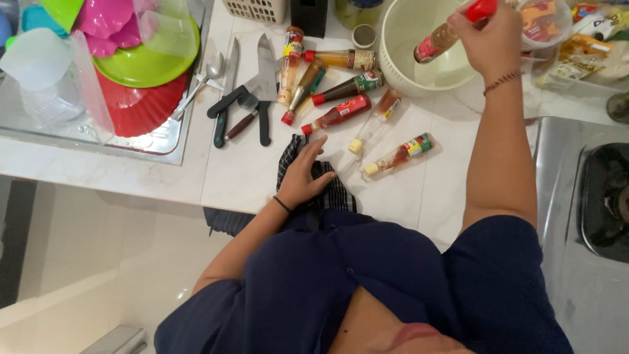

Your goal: Cleaning and organizing various condiment bottles and kitchen utensils using a cloth.

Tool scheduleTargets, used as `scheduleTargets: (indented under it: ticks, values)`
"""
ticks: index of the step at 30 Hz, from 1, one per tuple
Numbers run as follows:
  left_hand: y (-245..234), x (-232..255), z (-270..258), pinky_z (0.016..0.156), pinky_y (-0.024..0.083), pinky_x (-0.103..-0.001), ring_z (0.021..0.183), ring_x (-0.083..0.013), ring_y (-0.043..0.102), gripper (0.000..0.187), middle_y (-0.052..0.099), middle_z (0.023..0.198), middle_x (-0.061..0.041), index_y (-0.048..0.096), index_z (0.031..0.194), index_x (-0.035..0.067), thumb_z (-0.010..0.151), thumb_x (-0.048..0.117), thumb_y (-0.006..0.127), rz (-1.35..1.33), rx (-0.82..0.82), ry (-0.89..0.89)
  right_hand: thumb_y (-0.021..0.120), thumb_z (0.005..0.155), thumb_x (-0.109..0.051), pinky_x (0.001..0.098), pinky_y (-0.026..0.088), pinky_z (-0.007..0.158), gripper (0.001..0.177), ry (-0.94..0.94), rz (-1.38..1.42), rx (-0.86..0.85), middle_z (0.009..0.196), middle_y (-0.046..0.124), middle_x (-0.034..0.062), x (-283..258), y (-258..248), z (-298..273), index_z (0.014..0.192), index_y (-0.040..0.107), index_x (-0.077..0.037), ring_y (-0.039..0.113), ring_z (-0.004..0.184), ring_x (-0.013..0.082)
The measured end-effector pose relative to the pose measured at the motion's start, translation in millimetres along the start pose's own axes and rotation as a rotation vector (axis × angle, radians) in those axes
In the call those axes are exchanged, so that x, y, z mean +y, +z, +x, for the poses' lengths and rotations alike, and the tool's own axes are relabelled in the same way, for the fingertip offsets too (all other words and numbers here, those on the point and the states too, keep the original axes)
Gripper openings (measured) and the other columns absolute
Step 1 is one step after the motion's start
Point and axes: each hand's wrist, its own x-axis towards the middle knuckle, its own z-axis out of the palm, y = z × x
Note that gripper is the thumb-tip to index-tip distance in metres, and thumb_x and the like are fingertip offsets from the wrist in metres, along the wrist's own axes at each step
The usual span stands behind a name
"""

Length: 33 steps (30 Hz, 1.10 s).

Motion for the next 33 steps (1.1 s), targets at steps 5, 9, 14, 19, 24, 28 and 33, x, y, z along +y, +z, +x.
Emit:
scheduleTargets:
  ticks: [5, 9, 14, 19, 24, 28, 33]
  values:
    - [0, -6, -1, 0.101, 0.055, -0.038, 0.122, -0.0285, 0.066, 0.082, 0.052, 0.149, -0.016, 0.041, 0.155, 0.011, 0.086, 0.022, 0.083, -0.017, 0.035, -0.022, 0.087, 0.094, -0.024, 0.0390, 0.054, 0.070, 0.020, 0.107, -0.130, -0.056, 0.091, 0.075, 0.0139, 39, 30, 12, 0.100, 0.079, -0.007, 0.071, 0.077, 0.0272]
    - [0, -8, -2, 0.103, 0.054, -0.038, 0.123, -0.0278, 0.066, 0.077, 0.052, 0.149, -0.016, 0.044, 0.154, 0.010, 0.088, 0.020, 0.082, -0.034, 0.054, -0.020, 0.090, 0.092, -0.026, 0.0416, 0.054, 0.072, 0.023, 0.088, -0.177, -0.041, 0.090, 0.074, 0.0158, 61, 42, 18, 0.097, 0.078, -0.006, 0.071, 0.079, 0.0315]
    - [-2, -9, -2, 0.104, 0.054, -0.038, 0.123, -0.0270, 0.066, 0.076, 0.052, 0.149, -0.016, 0.045, 0.154, 0.010, 0.088, 0.019, 0.081, -0.028, 0.045, -0.026, 0.089, 0.092, -0.025, 0.0433, 0.053, 0.074, 0.028, 0.134, -0.157, -0.031, 0.093, 0.073, 0.0159, 70, 46, 25, 0.098, 0.073, -0.003, 0.069, 0.083, 0.0338]
    - [-4, -6, 1, 0.103, 0.054, -0.038, 0.124, -0.0262, 0.065, 0.074, 0.052, 0.150, -0.015, 0.046, 0.153, 0.011, 0.088, 0.019, 0.080, -0.015, 0.051, -0.039, 0.090, 0.091, -0.024, 0.0444, 0.053, 0.080, 0.035, 0.105, -0.154, -0.044, 0.101, 0.073, 0.0154, 81, 50, 24, 0.107, 0.068, -0.001, 0.069, 0.089, 0.0350]
    - [-5, -7, 0, 0.100, 0.056, -0.037, 0.124, -0.0250, 0.064, 0.074, 0.051, 0.151, -0.014, 0.046, 0.153, 0.012, 0.088, 0.018, 0.080, -0.055, 0.042, -0.060, 0.093, 0.087, -0.029, 0.0448, 0.053, 0.079, 0.043, 0.189, -0.206, -0.004, 0.102, 0.073, 0.0137, 73, 50, 22, 0.109, 0.066, -0.002, 0.069, 0.091, 0.0352]
    - [-5, -8, -1, 0.101, 0.056, -0.037, 0.124, -0.0249, 0.064, 0.074, 0.051, 0.151, -0.014, 0.046, 0.153, 0.011, 0.089, 0.018, 0.080, -0.064, 0.043, -0.055, 0.094, 0.087, -0.027, 0.0453, 0.053, 0.078, 0.042, 0.162, -0.226, -0.009, 0.103, 0.074, 0.0143, 68, 46, 20, 0.108, 0.067, -0.002, 0.069, 0.092, 0.0359]
    - [-5, -6, -2, 0.100, 0.056, -0.037, 0.124, -0.0247, 0.064, 0.073, 0.051, 0.152, -0.014, 0.046, 0.153, 0.012, 0.089, 0.018, 0.080, -0.082, 0.049, -0.054, 0.085, 0.091, -0.013, 0.0381, 0.057, 0.081, 0.025, 0.176, -0.107, -0.002, 0.105, 0.076, 0.0111, 73, 44, 23, 0.109, 0.071, -0.003, 0.074, 0.089, 0.0272]
